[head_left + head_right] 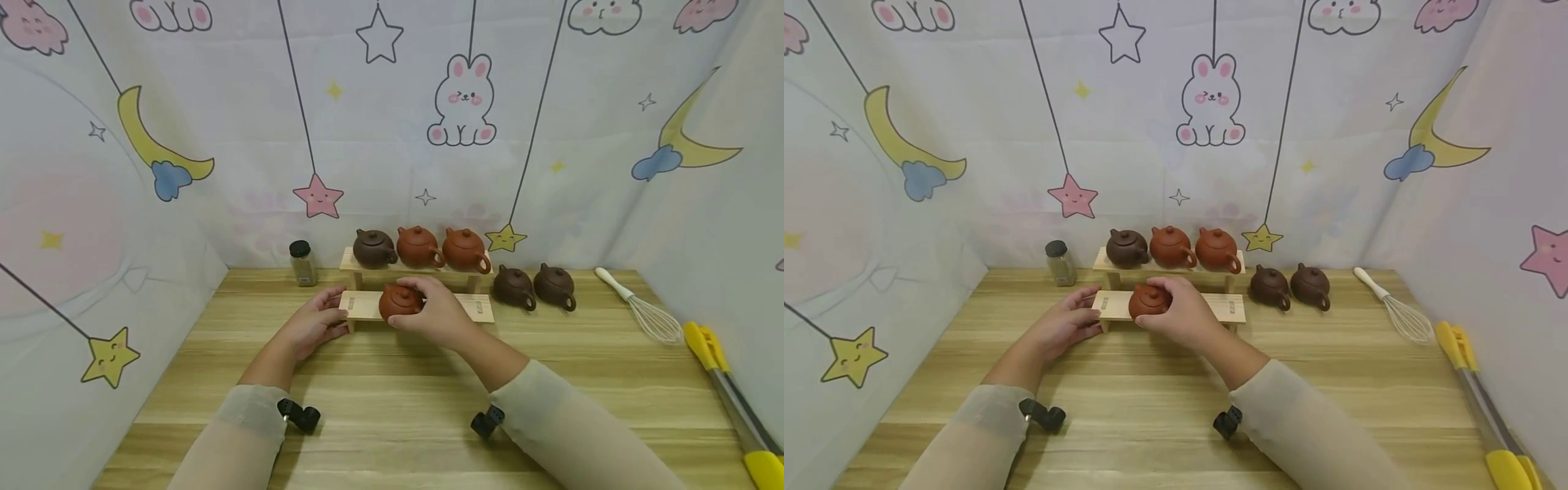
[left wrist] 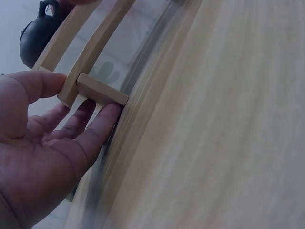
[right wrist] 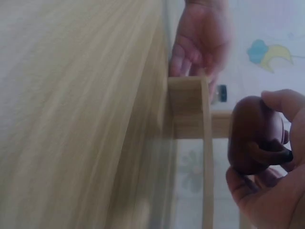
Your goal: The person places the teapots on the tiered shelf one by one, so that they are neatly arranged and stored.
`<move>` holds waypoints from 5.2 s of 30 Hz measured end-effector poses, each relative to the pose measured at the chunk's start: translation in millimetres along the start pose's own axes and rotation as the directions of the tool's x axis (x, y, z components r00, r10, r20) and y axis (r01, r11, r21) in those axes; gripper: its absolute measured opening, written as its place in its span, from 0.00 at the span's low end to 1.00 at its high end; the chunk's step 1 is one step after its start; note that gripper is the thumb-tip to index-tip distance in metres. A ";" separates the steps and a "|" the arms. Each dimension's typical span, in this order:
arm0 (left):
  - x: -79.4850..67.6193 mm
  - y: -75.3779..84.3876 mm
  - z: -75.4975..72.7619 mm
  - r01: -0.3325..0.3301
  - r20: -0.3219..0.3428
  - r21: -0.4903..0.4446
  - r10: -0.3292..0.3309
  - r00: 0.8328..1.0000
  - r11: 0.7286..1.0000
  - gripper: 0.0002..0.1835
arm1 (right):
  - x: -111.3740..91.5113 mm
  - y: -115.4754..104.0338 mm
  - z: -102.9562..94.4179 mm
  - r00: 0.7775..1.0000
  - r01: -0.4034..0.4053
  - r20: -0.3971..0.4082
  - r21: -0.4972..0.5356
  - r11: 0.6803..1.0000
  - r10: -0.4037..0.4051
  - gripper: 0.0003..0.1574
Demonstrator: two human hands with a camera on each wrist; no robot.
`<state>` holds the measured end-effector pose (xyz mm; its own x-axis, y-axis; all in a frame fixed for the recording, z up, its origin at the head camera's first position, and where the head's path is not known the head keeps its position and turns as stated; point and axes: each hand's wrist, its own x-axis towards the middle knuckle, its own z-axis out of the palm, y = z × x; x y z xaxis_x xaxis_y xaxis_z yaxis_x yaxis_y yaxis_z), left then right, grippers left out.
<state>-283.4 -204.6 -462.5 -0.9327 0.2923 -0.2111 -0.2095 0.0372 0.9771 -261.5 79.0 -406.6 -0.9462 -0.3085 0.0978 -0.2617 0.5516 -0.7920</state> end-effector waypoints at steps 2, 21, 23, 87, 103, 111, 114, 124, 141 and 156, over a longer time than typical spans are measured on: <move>-0.5 0.1 -0.3 -0.006 0.003 0.005 0.006 1.000 1.000 0.39 | 7.4 -3.1 5.8 1.000 0.013 0.004 -0.012 1.000 -0.013 0.46; 0.6 -0.5 -1.2 0.002 0.001 0.020 -0.002 1.000 1.000 0.40 | 37.6 -15.0 41.4 1.000 -0.005 0.017 -0.024 1.000 0.006 0.46; 0.1 -0.4 -1.6 0.004 -0.001 0.021 -0.004 1.000 1.000 0.40 | 37.8 -15.5 43.2 1.000 -0.007 0.010 -0.037 0.999 0.008 0.46; 0.0 -0.4 -0.3 0.022 -0.022 0.004 -0.021 1.000 1.000 0.40 | -60.6 134.2 -169.3 0.934 -0.229 -0.287 -0.024 0.973 0.213 0.48; -1.2 -0.7 -1.2 0.011 -0.017 0.003 -0.011 1.000 1.000 0.39 | -34.1 176.1 -197.1 0.905 -0.388 -0.246 -0.142 0.911 0.347 0.65; -1.6 0.3 0.0 0.016 -0.015 0.000 -0.016 1.000 1.000 0.39 | -25.1 186.2 -192.0 0.903 -0.398 -0.251 -0.177 0.900 0.349 0.66; -1.6 0.5 0.4 0.017 -0.016 -0.003 -0.017 1.000 1.000 0.39 | -23.6 186.5 -191.4 0.899 -0.405 -0.260 -0.184 0.895 0.353 0.64; -0.6 -0.5 -0.4 0.025 -0.028 0.003 -0.025 0.999 1.000 0.39 | -30.8 190.1 -192.6 0.897 -0.402 -0.248 -0.110 0.909 0.367 0.66; -1.2 -0.7 0.8 0.017 -0.017 -0.002 -0.017 1.000 1.000 0.39 | -76.0 146.2 -192.6 0.920 -0.328 -0.260 -0.098 0.940 0.294 0.66; -0.7 0.5 0.7 0.026 -0.017 -0.008 -0.026 1.000 1.000 0.39 | -91.2 89.5 -164.4 0.971 -0.189 -0.167 -0.102 0.977 0.170 0.60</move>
<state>-282.7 -204.2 -461.9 -0.9320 0.2746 -0.2365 -0.2357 0.0366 0.9711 -230.0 283.9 -387.4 -0.9952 -0.0764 0.0604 -0.0962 0.6763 -0.7303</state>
